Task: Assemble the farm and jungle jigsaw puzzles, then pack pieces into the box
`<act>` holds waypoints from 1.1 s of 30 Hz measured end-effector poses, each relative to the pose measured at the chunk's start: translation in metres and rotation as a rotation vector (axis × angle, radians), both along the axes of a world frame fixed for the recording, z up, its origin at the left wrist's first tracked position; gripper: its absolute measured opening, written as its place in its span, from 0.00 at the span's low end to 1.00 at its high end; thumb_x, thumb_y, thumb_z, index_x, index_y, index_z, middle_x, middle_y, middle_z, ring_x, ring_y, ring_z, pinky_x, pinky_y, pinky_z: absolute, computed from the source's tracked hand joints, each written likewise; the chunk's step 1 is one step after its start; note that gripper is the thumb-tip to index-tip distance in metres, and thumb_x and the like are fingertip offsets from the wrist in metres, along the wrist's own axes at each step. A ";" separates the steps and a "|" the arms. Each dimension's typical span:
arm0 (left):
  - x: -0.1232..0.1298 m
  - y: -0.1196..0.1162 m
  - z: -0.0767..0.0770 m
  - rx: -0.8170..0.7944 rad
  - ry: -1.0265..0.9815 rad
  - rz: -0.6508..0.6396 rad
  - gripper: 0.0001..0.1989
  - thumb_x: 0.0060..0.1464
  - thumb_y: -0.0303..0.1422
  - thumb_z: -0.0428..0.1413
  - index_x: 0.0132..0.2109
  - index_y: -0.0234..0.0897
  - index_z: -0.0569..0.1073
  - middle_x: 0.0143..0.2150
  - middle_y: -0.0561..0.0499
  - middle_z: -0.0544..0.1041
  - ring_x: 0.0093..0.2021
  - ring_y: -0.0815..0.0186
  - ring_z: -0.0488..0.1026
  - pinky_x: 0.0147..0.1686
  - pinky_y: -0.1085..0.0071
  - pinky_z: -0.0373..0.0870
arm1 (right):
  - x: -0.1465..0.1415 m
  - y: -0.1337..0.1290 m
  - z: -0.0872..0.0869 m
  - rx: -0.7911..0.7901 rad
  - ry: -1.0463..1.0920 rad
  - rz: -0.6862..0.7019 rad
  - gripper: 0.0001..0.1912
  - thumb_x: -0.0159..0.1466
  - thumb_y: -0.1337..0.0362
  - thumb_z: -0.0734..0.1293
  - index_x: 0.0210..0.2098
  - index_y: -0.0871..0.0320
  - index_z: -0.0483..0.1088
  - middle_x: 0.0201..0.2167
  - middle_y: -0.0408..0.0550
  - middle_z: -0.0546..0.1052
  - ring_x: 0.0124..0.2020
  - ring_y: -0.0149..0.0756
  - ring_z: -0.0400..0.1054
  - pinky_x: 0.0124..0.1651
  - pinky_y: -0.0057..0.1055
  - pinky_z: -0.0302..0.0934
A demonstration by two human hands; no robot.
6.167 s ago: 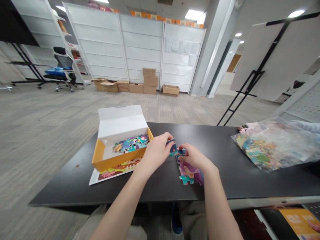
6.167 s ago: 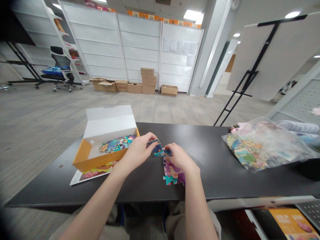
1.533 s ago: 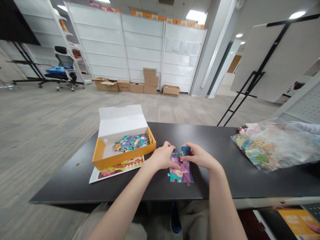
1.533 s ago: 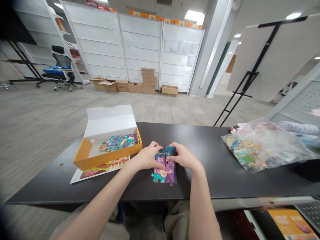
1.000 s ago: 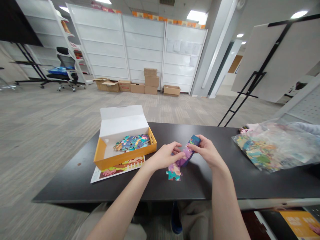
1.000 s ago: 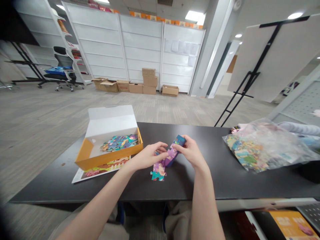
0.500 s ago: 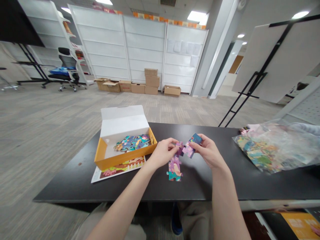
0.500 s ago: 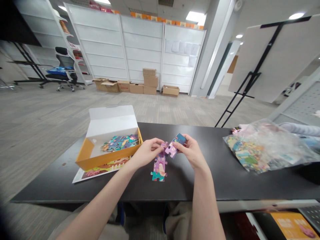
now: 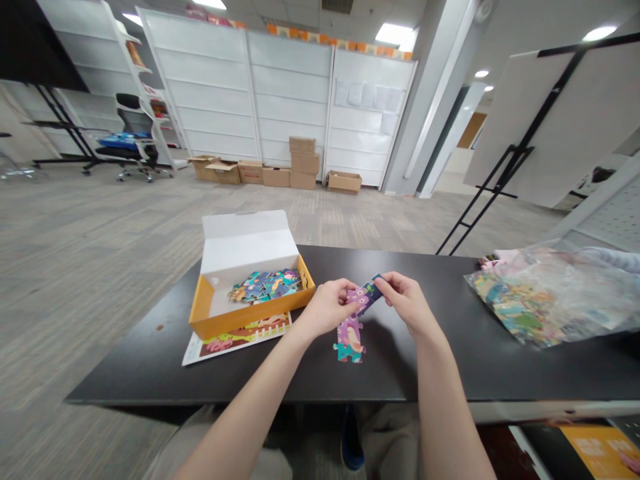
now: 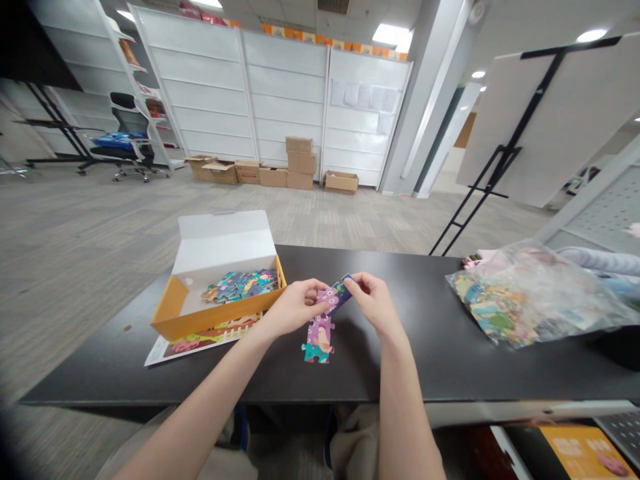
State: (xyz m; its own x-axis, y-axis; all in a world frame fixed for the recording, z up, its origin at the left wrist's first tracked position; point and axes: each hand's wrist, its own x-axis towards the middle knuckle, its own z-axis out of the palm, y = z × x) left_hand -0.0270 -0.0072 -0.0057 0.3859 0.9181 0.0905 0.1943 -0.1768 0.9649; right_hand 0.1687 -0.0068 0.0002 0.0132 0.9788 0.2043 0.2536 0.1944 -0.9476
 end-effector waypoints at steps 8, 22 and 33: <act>-0.007 0.002 -0.001 -0.065 -0.029 0.003 0.15 0.51 0.31 0.64 0.46 0.31 0.76 0.35 0.44 0.83 0.35 0.60 0.81 0.33 0.69 0.77 | -0.003 -0.005 0.005 -0.097 0.174 0.065 0.22 0.53 0.46 0.76 0.33 0.58 0.72 0.23 0.42 0.73 0.20 0.26 0.59 0.21 0.26 0.53; -0.027 -0.007 0.038 -0.006 -0.094 0.022 0.17 0.53 0.34 0.62 0.50 0.34 0.77 0.43 0.45 0.82 0.35 0.62 0.81 0.38 0.67 0.78 | -0.022 -0.011 0.013 -0.050 0.131 0.184 0.21 0.58 0.47 0.72 0.44 0.55 0.76 0.34 0.47 0.78 0.27 0.31 0.69 0.31 0.32 0.66; -0.178 0.005 0.047 0.125 0.892 0.615 0.18 0.55 0.35 0.53 0.52 0.37 0.76 0.44 0.43 0.82 0.43 0.54 0.79 0.48 0.59 0.75 | -0.026 0.003 -0.028 0.072 -0.804 0.241 0.21 0.59 0.60 0.73 0.52 0.56 0.74 0.52 0.54 0.76 0.53 0.48 0.67 0.58 0.44 0.59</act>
State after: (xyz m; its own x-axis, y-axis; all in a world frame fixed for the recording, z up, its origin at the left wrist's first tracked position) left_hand -0.2055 -0.0022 0.0411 -0.1634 0.9802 0.1122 0.9041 0.1032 0.4147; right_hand 0.1427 -0.0034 -0.0274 -0.3703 0.9206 0.1242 0.7900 0.3824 -0.4792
